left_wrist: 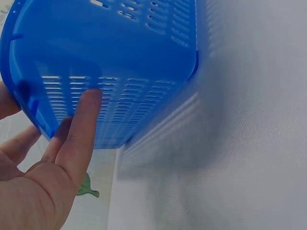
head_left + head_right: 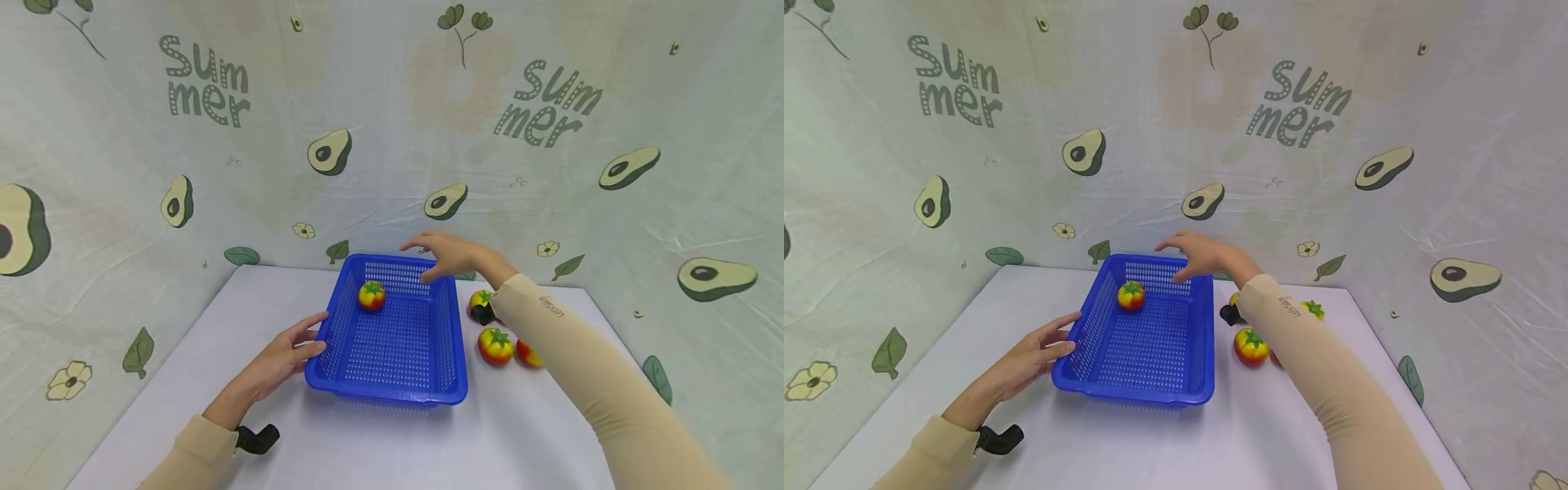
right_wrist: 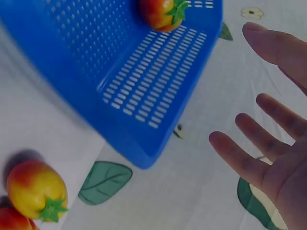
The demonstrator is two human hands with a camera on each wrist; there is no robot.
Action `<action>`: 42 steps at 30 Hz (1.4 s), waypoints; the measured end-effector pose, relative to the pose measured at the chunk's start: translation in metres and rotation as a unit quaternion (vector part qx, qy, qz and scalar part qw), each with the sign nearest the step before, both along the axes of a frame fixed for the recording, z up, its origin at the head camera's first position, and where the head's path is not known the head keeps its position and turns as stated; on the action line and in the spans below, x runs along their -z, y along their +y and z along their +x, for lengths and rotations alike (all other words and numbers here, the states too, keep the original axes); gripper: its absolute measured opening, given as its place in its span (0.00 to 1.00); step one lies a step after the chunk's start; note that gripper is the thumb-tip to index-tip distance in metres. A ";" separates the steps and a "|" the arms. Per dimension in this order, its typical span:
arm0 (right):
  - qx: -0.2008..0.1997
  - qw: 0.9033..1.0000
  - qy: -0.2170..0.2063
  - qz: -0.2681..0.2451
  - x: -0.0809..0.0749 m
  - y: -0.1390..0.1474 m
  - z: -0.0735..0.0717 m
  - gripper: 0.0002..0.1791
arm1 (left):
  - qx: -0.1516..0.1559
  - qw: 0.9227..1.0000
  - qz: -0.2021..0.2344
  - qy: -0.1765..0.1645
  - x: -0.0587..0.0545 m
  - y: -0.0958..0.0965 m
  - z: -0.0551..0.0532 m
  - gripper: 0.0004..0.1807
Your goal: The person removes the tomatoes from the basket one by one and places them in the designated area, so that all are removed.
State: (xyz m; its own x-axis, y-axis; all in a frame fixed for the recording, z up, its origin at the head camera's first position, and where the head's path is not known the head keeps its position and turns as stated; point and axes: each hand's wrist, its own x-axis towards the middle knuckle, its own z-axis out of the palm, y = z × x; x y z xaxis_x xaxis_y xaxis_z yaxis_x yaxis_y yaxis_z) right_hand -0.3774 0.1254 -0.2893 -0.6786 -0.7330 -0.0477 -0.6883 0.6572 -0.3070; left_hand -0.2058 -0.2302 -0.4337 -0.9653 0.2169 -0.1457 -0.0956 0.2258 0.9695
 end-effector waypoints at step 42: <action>0.015 0.989 -0.127 -0.080 0.105 -0.078 -0.034 0.41 | -0.001 1.000 0.009 0.000 0.005 -0.001 -0.003 0.40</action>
